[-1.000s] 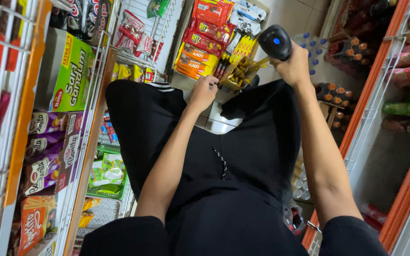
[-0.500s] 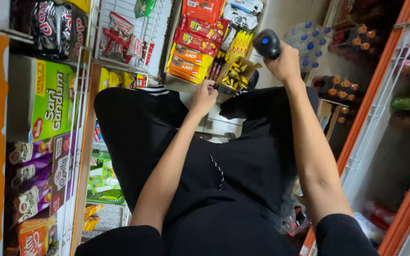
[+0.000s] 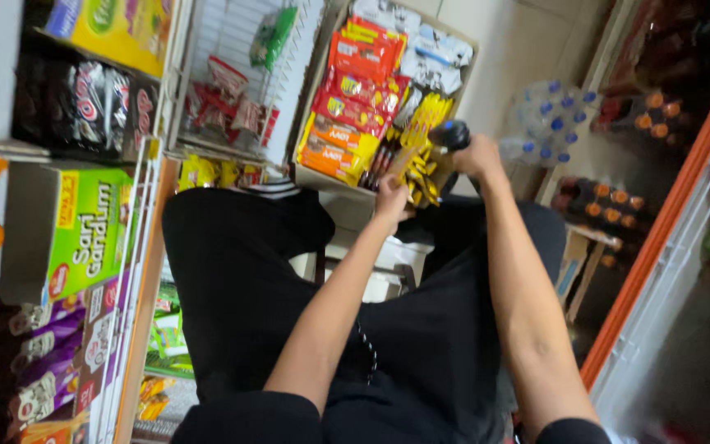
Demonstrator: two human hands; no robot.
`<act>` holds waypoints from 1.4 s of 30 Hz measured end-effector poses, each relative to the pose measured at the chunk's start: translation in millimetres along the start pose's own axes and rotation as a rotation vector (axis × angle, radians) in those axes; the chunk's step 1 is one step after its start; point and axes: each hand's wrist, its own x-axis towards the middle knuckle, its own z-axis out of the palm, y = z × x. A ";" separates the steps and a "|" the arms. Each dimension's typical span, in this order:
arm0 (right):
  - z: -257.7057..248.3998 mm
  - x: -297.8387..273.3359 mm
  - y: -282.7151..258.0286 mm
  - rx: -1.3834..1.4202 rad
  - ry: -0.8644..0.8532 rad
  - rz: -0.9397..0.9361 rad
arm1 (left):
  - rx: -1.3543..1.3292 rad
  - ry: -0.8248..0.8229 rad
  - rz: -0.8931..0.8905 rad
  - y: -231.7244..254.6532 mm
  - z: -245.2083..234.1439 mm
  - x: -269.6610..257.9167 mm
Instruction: The person scans packaged snacks using a handheld barcode scanner and places them onto shelves by hand.
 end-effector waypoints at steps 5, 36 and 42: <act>16.0 -8.8 -10.9 0.017 0.113 -0.083 | -0.214 -0.019 -0.007 1.8 0.1 -14.1; -16.9 -79.3 -63.2 0.490 -0.072 -0.464 | -0.157 -0.037 0.281 143.6 -71.1 -137.3; -33.7 -93.4 -89.1 0.601 -0.215 -0.378 | -0.051 -0.037 0.220 166.0 -71.8 -177.7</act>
